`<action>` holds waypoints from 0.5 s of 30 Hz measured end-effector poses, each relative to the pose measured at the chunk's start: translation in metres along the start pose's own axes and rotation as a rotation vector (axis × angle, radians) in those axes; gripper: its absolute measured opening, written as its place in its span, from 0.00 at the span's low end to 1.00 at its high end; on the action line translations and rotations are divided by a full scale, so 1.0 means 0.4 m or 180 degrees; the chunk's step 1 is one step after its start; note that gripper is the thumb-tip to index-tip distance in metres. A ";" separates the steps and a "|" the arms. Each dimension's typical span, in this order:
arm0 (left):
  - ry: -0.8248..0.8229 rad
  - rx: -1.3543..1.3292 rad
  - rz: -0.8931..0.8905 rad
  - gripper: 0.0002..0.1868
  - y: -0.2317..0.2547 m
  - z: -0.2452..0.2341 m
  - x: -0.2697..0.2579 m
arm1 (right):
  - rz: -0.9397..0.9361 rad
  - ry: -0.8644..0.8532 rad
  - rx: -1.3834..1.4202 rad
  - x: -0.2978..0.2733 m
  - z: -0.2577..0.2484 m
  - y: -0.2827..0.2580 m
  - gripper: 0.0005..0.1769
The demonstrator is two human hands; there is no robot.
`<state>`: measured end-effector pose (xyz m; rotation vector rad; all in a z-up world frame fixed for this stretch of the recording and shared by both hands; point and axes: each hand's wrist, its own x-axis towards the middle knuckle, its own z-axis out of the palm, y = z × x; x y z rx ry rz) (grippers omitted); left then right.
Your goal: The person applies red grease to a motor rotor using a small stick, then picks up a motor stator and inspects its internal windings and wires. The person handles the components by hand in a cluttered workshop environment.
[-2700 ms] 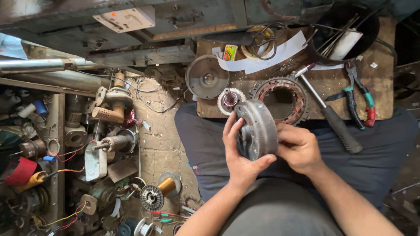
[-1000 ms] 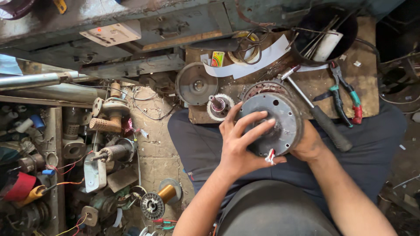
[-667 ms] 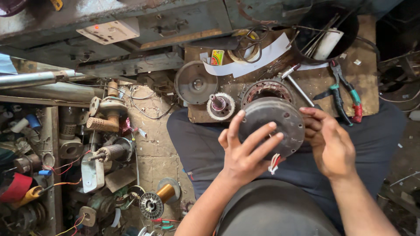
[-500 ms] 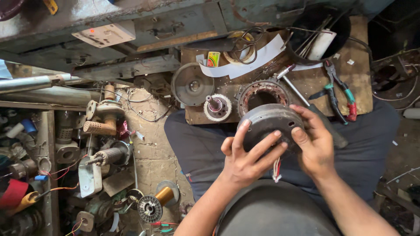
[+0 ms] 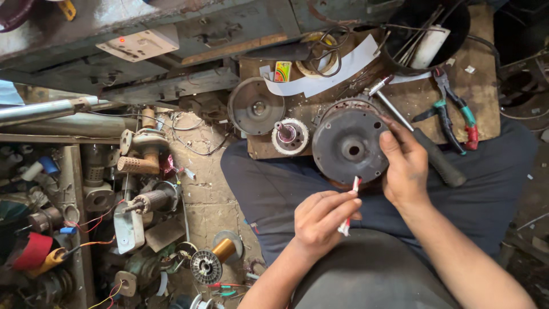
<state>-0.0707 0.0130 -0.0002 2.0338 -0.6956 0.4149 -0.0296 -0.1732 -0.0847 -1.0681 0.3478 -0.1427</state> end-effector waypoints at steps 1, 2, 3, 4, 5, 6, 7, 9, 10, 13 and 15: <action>0.0106 -0.0180 -0.0065 0.13 -0.001 0.001 -0.005 | -0.0125 0.0135 -0.0163 -0.003 0.003 0.008 0.23; 0.0282 -0.0438 -0.0478 0.11 -0.003 0.002 -0.010 | -0.0256 0.0256 -0.0317 -0.002 0.009 0.015 0.23; 0.0455 -0.0695 -0.0892 0.09 -0.004 0.003 -0.017 | -0.0316 0.0298 -0.0393 -0.007 0.012 0.019 0.23; 0.0627 -0.0962 -0.1305 0.08 -0.007 0.007 -0.023 | -0.0381 0.0345 -0.0475 -0.015 0.015 0.020 0.23; 0.0704 -0.0975 -0.1322 0.07 -0.010 0.012 -0.028 | -0.0446 0.0392 -0.0557 -0.018 0.018 0.021 0.23; 0.0776 -0.1000 -0.1349 0.06 -0.012 0.019 -0.035 | -0.0477 0.0411 -0.0809 -0.018 0.017 0.019 0.23; 0.0847 -0.1024 -0.1377 0.05 -0.013 0.026 -0.040 | -0.0507 0.0429 -0.1062 -0.018 0.017 0.017 0.24; 0.1322 -0.1510 -0.1799 0.05 -0.025 0.044 -0.040 | -0.0518 0.0378 -0.1439 -0.026 0.018 0.009 0.26; 0.1558 -0.1756 -0.1990 0.06 -0.032 0.050 -0.035 | -0.0520 0.0310 -0.1560 -0.028 0.017 0.002 0.28; 0.1195 -0.1124 -0.1476 0.07 -0.034 0.033 -0.033 | -0.1051 0.0246 -0.2583 -0.031 0.018 -0.009 0.30; 0.0890 -0.1128 -0.1225 0.07 -0.031 0.035 -0.043 | -0.1495 0.0194 -0.3239 -0.038 0.006 -0.009 0.30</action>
